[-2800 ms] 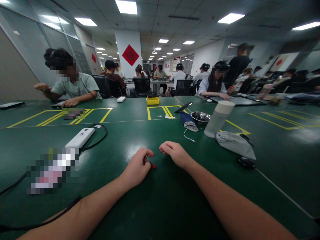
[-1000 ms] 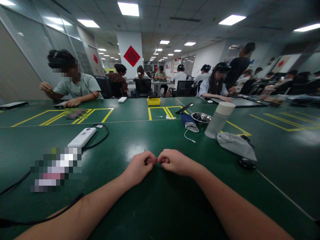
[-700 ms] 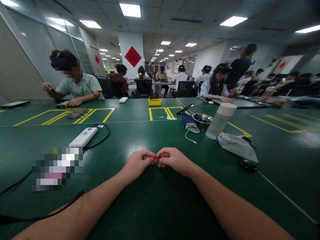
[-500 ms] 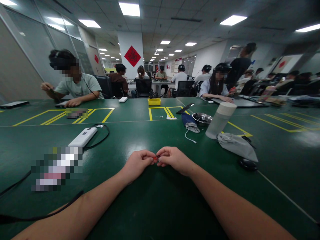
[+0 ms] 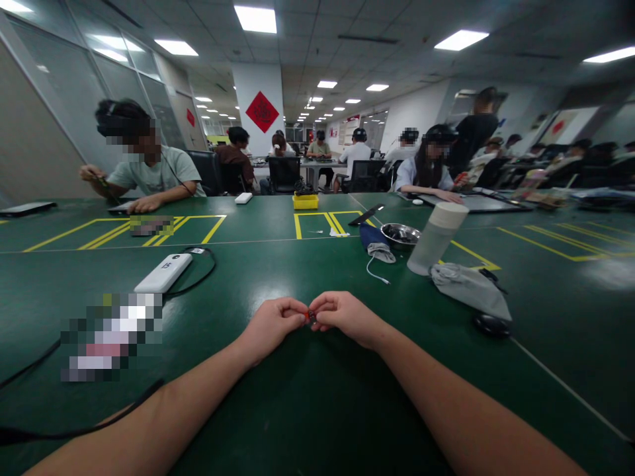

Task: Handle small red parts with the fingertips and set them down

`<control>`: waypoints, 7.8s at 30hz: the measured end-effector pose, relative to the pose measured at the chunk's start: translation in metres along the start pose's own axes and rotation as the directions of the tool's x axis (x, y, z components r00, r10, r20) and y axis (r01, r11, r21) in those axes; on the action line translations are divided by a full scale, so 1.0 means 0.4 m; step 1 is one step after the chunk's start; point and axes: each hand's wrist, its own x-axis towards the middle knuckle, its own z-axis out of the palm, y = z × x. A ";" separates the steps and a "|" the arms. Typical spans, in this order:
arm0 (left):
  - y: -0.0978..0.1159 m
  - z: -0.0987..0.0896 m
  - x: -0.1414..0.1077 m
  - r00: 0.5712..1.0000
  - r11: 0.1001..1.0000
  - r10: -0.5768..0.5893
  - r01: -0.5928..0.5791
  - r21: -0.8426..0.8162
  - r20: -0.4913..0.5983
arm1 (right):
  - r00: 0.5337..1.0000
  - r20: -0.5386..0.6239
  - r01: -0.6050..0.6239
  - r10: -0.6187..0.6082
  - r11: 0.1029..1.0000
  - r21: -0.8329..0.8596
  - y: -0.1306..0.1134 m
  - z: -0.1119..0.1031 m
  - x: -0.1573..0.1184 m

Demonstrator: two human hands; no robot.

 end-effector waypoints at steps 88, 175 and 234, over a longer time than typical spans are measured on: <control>0.007 0.003 -0.002 1.000 0.977 -0.023 0.019 -0.214 -0.019 | 0.997 -0.071 0.019 -0.007 0.985 0.170 0.021 0.017 0.015; 0.004 0.017 -0.015 0.896 0.801 0.432 -0.330 0.500 -0.102 | 0.872 -0.066 0.416 -0.485 0.805 -0.423 0.016 0.025 0.007; -0.010 0.011 -0.015 0.913 0.873 0.387 -0.317 0.372 -0.129 | 0.981 -0.065 0.187 -0.184 0.981 0.051 0.003 0.018 0.010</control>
